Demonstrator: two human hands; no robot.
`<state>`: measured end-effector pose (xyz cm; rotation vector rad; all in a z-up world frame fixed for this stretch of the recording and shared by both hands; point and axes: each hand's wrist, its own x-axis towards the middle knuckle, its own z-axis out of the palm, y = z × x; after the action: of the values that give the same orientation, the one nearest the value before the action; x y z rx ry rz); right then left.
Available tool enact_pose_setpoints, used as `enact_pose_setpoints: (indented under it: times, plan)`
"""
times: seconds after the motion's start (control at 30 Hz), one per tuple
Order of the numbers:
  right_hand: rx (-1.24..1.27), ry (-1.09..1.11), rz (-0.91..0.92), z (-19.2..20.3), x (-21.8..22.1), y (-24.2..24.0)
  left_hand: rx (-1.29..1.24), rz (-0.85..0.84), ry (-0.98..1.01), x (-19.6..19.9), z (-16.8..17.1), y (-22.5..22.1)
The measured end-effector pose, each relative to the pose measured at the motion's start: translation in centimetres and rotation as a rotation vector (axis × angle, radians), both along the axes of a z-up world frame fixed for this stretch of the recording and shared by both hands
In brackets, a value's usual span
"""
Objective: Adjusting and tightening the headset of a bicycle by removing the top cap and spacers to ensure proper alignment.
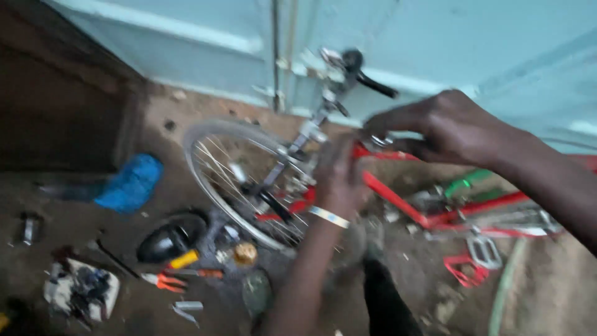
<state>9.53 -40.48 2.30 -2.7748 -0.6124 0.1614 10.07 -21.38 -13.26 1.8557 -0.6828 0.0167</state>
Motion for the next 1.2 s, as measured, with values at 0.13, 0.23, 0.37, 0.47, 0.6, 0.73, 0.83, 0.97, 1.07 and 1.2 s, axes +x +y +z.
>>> enact_pose_setpoints:
  times: [0.13,0.23,0.37,0.47,0.6,0.73,0.83,0.97,1.07,1.2]
  plan:
    - [0.114,-0.111,0.207,0.8,1.5,-0.9,-0.045,0.052,-0.085,0.5,0.0,-0.3]
    - [0.167,0.027,0.228,0.1,0.9,-1.5,-0.170,-0.006,-0.018,-0.7,2.3,-0.7]
    - [0.201,-0.056,0.268,0.3,1.8,-2.0,-0.209,-0.004,0.093,-0.9,1.1,-1.3]
    - [0.162,-0.082,0.295,0.7,2.0,-2.0,-0.209,-0.012,0.105,-0.9,1.2,-1.3]
    - [-0.053,-0.118,0.285,-0.1,1.7,-2.4,-0.189,-0.018,0.125,-0.9,1.3,-1.2]
    - [-0.140,-0.037,0.258,0.6,2.0,-1.5,-0.184,-0.029,0.134,-0.6,1.5,-1.0]
    - [-0.132,-0.048,0.351,1.3,2.4,-0.9,-0.200,-0.046,0.152,-0.7,1.5,-1.0]
    - [-0.136,0.012,0.421,2.0,3.5,-0.6,-0.213,-0.037,0.129,-0.7,2.1,-0.9]
    - [-0.155,0.008,0.476,1.9,3.9,-0.8,-0.239,-0.044,0.170,-0.7,2.5,-0.9]
    - [-0.191,-0.186,0.578,-0.3,3.0,-2.8,-0.262,-0.046,0.173,-0.8,2.4,-0.9]
